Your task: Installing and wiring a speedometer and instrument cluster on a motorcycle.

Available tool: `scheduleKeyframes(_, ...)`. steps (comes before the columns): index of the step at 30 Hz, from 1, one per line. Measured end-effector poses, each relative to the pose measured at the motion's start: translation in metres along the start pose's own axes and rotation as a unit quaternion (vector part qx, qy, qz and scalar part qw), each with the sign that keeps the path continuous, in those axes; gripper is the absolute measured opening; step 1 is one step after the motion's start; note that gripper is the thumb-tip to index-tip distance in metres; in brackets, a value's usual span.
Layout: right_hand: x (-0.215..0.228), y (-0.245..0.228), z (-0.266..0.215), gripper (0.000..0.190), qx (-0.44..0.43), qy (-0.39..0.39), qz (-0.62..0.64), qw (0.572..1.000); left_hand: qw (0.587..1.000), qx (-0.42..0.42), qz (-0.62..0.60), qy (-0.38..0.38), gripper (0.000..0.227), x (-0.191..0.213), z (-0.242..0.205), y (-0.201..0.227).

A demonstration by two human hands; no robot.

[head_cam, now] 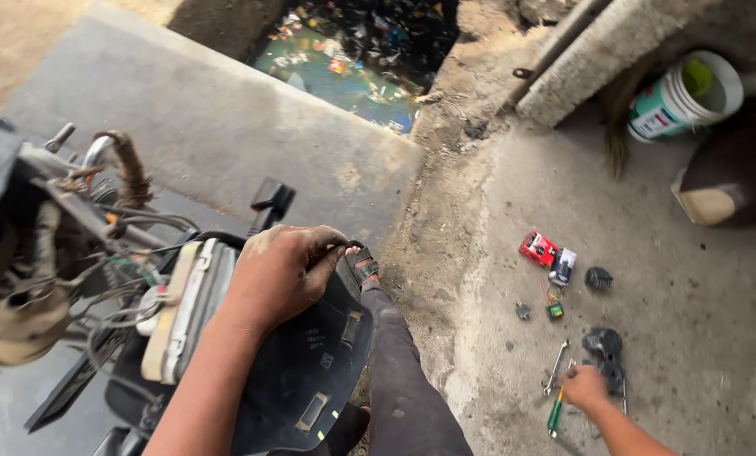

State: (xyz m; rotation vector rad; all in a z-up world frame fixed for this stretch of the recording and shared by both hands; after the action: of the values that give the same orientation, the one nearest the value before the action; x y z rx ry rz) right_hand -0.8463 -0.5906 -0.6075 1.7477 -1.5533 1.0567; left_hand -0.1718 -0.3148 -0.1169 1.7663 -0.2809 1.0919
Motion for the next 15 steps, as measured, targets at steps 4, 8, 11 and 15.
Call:
scheduleKeyframes(4, -0.030, 0.086, 0.001, 0.021, -0.102, -0.020, 0.317, 0.943, 0.999, -0.018, 0.007, -0.043, 0.020, -0.032, 0.018, 0.015)
scheduleKeyframes(8, -0.011, 0.099, -0.019, 0.019, -0.135, -0.053, 0.425, 0.894, 0.996, -0.037, 0.017, -0.073, 0.021, -0.063, 0.027, 0.029)
scheduleKeyframes(11, 0.029, 0.125, -0.033, 0.026, -0.158, 0.006, 0.392, 0.906, 0.995, -0.043, 0.022, -0.084, 0.021, -0.077, 0.028, 0.038)
scheduleKeyframes(15, 0.123, 0.151, -0.063, 0.055, -0.210, 0.209, 0.086, 0.951, 0.993, -0.023, 0.044, -0.104, 0.020, -0.081, 0.023, 0.037)
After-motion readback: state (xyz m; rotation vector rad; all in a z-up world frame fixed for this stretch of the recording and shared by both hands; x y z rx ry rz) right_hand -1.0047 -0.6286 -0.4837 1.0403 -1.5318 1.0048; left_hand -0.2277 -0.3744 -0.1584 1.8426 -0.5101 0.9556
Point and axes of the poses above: each hand's wrist, its own z-axis towards the middle knuckle, its own x-axis out of the back of the hand, y = z × x, the point moved 9 cm from there along z, towards the middle knuckle, and after that the axes turned 7 degrees about x, right-handed, at the moved point
